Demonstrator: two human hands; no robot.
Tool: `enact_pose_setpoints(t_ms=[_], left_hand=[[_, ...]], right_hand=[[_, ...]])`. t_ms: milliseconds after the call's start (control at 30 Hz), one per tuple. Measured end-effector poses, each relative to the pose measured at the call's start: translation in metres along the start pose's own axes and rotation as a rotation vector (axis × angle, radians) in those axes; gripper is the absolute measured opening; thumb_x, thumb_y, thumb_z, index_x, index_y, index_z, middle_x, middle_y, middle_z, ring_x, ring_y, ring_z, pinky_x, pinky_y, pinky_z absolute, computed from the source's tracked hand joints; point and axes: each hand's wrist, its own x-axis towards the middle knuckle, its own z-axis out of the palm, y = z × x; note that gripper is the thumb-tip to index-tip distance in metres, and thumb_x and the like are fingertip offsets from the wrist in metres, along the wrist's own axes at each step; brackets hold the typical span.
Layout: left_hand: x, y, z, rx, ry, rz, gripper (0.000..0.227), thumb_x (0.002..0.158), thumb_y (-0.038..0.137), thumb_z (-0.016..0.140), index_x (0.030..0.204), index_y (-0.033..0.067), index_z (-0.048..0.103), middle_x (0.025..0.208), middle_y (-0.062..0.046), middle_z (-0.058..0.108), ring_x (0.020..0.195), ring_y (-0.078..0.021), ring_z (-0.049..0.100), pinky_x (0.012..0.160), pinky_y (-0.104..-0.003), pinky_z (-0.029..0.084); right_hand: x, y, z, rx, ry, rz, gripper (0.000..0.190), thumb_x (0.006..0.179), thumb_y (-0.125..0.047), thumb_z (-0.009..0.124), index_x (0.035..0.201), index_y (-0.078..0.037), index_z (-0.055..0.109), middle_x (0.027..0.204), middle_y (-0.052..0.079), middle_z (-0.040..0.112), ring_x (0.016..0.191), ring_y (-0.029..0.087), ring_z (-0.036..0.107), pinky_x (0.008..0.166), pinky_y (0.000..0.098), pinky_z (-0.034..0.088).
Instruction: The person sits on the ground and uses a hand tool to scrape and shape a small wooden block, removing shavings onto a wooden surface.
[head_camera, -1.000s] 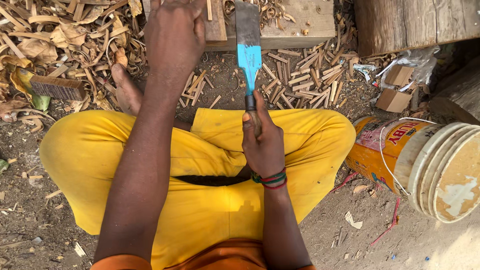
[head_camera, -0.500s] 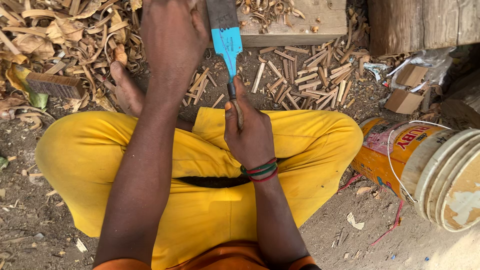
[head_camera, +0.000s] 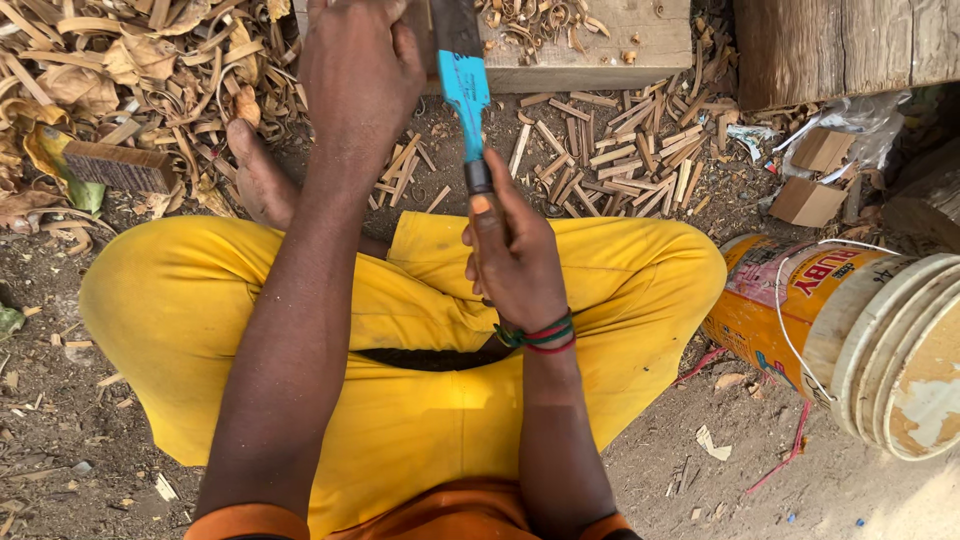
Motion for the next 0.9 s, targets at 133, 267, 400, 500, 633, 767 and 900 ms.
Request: enact_pose_setpoints(t_ms=[133,267,400,500,633,767,900], left_hand=[[0.003,0.004,0.001,-0.01,0.031,0.054,0.01,0.094,0.009,0.078,0.103,0.005,0.08,0.092,-0.019,0.075,0.09,-0.0341,0.072,0.089,-0.049,0.054],[0.005,0.007,0.01,0.063,-0.079,0.17,0.019,0.097,0.02,0.08,0.111,0.0073,0.079,0.1,-0.015,0.076,0.096,-0.0305,0.072,0.1,-0.051,0.05],[0.003,0.004,0.015,0.154,-0.034,0.25,0.028,0.093,0.012,0.077,0.121,0.0137,0.079,0.11,-0.007,0.078,0.101,-0.0246,0.074,0.103,-0.054,0.047],[0.001,-0.001,0.02,0.176,-0.043,0.22,0.031,0.093,0.008,0.076,0.123,0.0159,0.078,0.11,-0.006,0.078,0.098,-0.0214,0.074,0.106,-0.054,0.047],[-0.001,-0.007,0.024,0.146,-0.14,0.116,0.026,0.1,0.012,0.077,0.126,0.0138,0.078,0.097,-0.012,0.077,0.084,-0.0222,0.071,0.105,-0.051,0.049],[-0.001,-0.013,0.027,0.199,0.016,0.238,0.02,0.095,0.007,0.076,0.115,0.0114,0.08,0.093,-0.011,0.077,0.087,-0.0211,0.072,0.1,-0.049,0.051],[-0.004,-0.017,0.029,0.229,-0.007,0.201,0.017,0.094,0.003,0.075,0.11,0.0067,0.08,0.089,-0.015,0.074,0.085,-0.0255,0.071,0.091,-0.047,0.053]], right_hand=[[-0.006,0.003,-0.007,0.103,0.029,-0.044,0.062,0.108,-0.032,0.054,0.164,-0.012,0.035,0.08,0.0,0.059,0.055,0.005,0.057,0.05,0.0237,0.05],[-0.007,0.012,-0.013,-0.057,0.132,-0.056,0.062,0.107,-0.03,0.056,0.163,-0.012,0.037,0.078,0.0,0.058,0.054,0.004,0.055,0.048,0.0234,0.049],[-0.015,0.014,-0.02,-0.115,0.155,-0.029,0.06,0.106,-0.027,0.057,0.161,-0.012,0.039,0.077,-0.002,0.058,0.054,0.002,0.054,0.047,0.0236,0.048],[-0.022,0.018,-0.022,-0.224,0.162,-0.088,0.056,0.106,-0.026,0.058,0.158,-0.01,0.044,0.072,-0.003,0.057,0.053,0.002,0.053,0.048,0.0235,0.048],[-0.026,0.023,-0.022,-0.443,0.172,-0.151,0.052,0.108,-0.023,0.061,0.157,-0.008,0.05,0.064,0.005,0.048,0.056,0.009,0.042,0.052,0.029,0.039],[-0.026,0.024,-0.019,-0.57,0.164,-0.249,0.053,0.105,-0.019,0.064,0.155,-0.006,0.049,0.066,0.012,0.054,0.054,0.019,0.049,0.055,0.032,0.046],[-0.027,0.024,-0.016,-0.564,0.099,-0.385,0.06,0.103,-0.013,0.063,0.157,-0.001,0.04,0.08,0.016,0.062,0.063,0.024,0.059,0.062,0.032,0.051]])
